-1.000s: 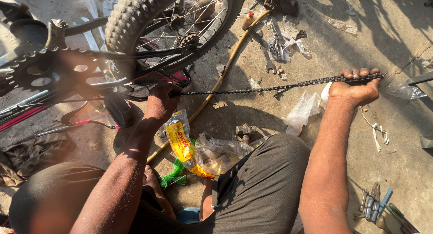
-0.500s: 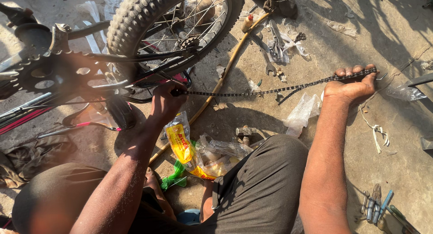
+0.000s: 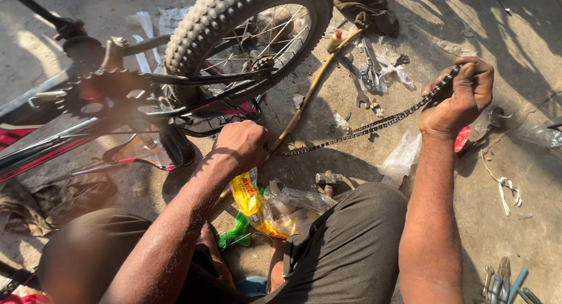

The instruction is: The person repairs a bicycle chain by hammering a master link pin into place, then installs the chain onto the bicycle's gears and pedals. The person uses a hammer and a small metal block to secure the chain link.

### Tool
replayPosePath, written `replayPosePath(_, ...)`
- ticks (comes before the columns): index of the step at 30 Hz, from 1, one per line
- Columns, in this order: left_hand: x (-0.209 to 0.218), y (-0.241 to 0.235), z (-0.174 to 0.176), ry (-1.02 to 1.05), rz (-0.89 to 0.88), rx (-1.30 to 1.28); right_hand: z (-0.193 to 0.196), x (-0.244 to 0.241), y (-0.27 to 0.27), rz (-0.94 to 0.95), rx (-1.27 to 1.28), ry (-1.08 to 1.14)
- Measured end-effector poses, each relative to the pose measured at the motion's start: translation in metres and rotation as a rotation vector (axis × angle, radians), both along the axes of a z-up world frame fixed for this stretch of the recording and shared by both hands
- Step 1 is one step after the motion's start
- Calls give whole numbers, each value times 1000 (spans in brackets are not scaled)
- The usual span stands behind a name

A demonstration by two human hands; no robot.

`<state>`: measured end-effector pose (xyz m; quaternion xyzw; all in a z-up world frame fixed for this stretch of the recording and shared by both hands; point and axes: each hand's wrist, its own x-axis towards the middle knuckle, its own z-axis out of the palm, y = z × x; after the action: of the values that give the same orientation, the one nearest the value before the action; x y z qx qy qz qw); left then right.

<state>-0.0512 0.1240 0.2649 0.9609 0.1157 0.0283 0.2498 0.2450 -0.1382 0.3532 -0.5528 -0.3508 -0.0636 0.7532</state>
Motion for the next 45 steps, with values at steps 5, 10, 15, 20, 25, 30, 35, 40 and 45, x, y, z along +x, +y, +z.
replayPosePath(5,-26,-1,28,263,13,3,26,-55,34,195,-196,-93)
replayPosePath(10,-39,-20,58,-125,79,-186,41,-119,78,307,-521,-510)
replayPosePath(15,-47,-23,91,-372,-37,-855,60,-173,105,511,-635,-524)
replayPosePath(20,-97,27,126,-405,112,-517,70,-180,126,539,-734,-569)
replayPosePath(25,-160,69,145,-609,380,23,59,-162,156,445,-633,-720)
replayPosePath(30,-163,86,123,-788,559,198,51,-144,210,388,-593,-803)
replayPosePath(35,-154,99,102,-864,645,187,30,-132,237,340,-624,-751)
replayPosePath(40,-150,104,95,-879,683,151,6,-122,245,264,-707,-651)
replayPosePath(45,-157,112,98,-821,639,158,3,-116,245,291,-695,-665)
